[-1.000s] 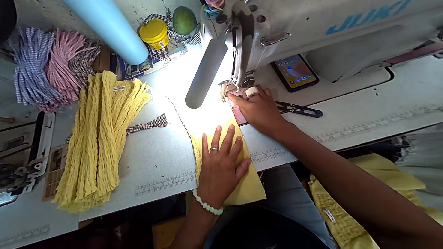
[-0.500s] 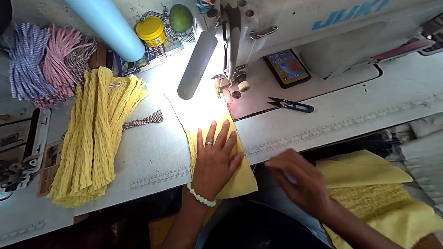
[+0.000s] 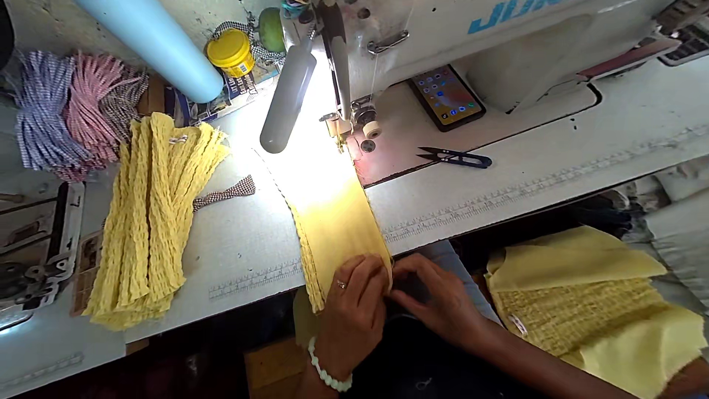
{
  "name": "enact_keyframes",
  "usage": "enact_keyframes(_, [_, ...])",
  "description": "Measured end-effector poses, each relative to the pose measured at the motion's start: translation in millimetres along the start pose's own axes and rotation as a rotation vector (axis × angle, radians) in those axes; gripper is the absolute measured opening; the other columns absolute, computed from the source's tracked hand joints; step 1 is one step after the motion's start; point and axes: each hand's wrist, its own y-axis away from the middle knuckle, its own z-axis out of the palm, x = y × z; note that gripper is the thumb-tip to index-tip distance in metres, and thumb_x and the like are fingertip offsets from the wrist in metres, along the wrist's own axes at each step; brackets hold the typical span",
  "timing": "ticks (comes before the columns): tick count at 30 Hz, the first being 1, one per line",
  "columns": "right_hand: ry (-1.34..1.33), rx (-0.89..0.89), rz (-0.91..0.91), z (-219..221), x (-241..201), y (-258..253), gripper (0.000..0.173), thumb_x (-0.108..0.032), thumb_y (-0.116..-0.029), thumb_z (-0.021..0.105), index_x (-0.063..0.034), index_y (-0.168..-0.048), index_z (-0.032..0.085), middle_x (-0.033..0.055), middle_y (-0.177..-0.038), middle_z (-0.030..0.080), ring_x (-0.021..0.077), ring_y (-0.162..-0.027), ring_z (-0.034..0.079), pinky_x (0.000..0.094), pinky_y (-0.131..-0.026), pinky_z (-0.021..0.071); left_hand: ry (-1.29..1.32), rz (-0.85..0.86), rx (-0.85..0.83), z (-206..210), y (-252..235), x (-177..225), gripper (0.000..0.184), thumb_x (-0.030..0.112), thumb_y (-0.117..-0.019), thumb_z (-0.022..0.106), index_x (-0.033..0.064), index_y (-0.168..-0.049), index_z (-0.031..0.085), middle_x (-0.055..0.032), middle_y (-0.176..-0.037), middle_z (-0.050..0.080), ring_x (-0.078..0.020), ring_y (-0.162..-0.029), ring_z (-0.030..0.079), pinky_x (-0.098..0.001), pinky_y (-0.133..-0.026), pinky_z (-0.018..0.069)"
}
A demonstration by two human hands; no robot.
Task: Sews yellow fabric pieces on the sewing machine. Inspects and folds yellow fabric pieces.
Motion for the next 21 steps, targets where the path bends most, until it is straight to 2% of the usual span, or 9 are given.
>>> enact_keyframes(3, [-0.179,-0.008,0.2,0.8,-3.8,-1.3,0.025,-0.014,-0.0898,0.073,-0.0014,-0.108,0.062,0.0032,-0.091,0.072,0.0024,-0.078,0.069,0.0167,-0.073,0.0588,0.046,0.012,-0.035,-0.8,6.2,-0.6,0.026,0.02,-0.0928,0.065,0.0078,-0.115,0.069,-0.0114,-0.129,0.067,-0.027,-0.133,0.055,-0.0375,-0.118,0.0394])
enact_keyframes(7, [-0.273,-0.033,0.34,-1.1,-8.1,-3.9,0.033,-0.023,-0.0877,0.078,-0.0039,-0.108,0.06,-0.0017,-0.088,0.07,-0.0001,-0.076,0.067,0.0153,-0.068,0.0574,0.072,0.021,0.001,0.4,6.3,-4.4,0.033,0.022,-0.0947,0.071,0.0068,-0.122,0.06,-0.0105,-0.128,0.066,-0.0249,-0.132,0.056,-0.0363,-0.118,0.0398])
enact_keyframes(9, [-0.276,-0.021,0.366,0.0,-10.3,-3.5,0.03,-0.019,-0.0879,0.077,-0.0029,-0.107,0.06,-0.0007,-0.088,0.07,0.0002,-0.075,0.067,0.0152,-0.067,0.057,0.075,0.031,0.013,0.9,5.6,-6.2,0.025,0.018,-0.0956,0.07,0.0061,-0.117,0.062,-0.0113,-0.126,0.067,-0.025,-0.13,0.058,-0.0354,-0.116,0.0414])
enact_keyframes(12, [-0.348,-0.008,0.389,-1.7,-13.8,-2.5,0.021,-0.006,-0.0881,0.069,-0.0028,-0.106,0.059,-0.0006,-0.088,0.07,0.0002,-0.074,0.067,0.0159,-0.067,0.0573,0.098,0.044,0.015,-0.2,5.4,-8.4,0.011,0.014,-0.0976,0.066,0.0058,-0.104,0.07,-0.0133,-0.124,0.069,-0.0262,-0.13,0.059,-0.035,-0.116,0.0424])
enact_keyframes(14, [-0.45,-0.024,0.388,-5.1,-14.2,-1.6,0.017,-0.004,-0.0909,0.067,-0.0049,-0.105,0.058,-0.0021,-0.087,0.069,0.0013,-0.073,0.067,0.0179,-0.067,0.0589,0.142,0.038,0.02,-1.3,6.5,-9.2,0.013,0.017,-0.1003,0.064,0.0056,-0.104,0.07,-0.0135,-0.125,0.068,-0.0259,-0.131,0.058,-0.0358,-0.116,0.0422])
enact_keyframes(17, [-0.577,-0.047,0.381,-10.4,-12.5,-0.5,0.008,-0.002,-0.096,0.062,-0.0044,-0.103,0.066,-0.0017,-0.091,0.071,0.0035,-0.077,0.07,0.0212,-0.07,0.0621,0.175,0.043,0.047,0.8,8.0,-10.4,0.017,0.019,-0.1013,0.063,0.0065,-0.109,0.071,-0.0129,-0.126,0.068,-0.0249,-0.132,0.057,-0.0363,-0.117,0.0415])
enact_keyframes(21, [-0.596,-0.06,0.402,-14.0,-11.0,0.1,0.015,-0.001,-0.0975,0.058,-0.0031,-0.102,0.072,-0.0012,-0.095,0.074,0.0037,-0.079,0.071,0.0214,-0.072,0.0627,0.18,0.054,0.082,4.5,10.0,-11.9,0.017,0.016,-0.1025,0.06,0.0069,-0.108,0.073,-0.0114,-0.125,0.069,-0.0244,-0.131,0.057,-0.0369,-0.116,0.0424])
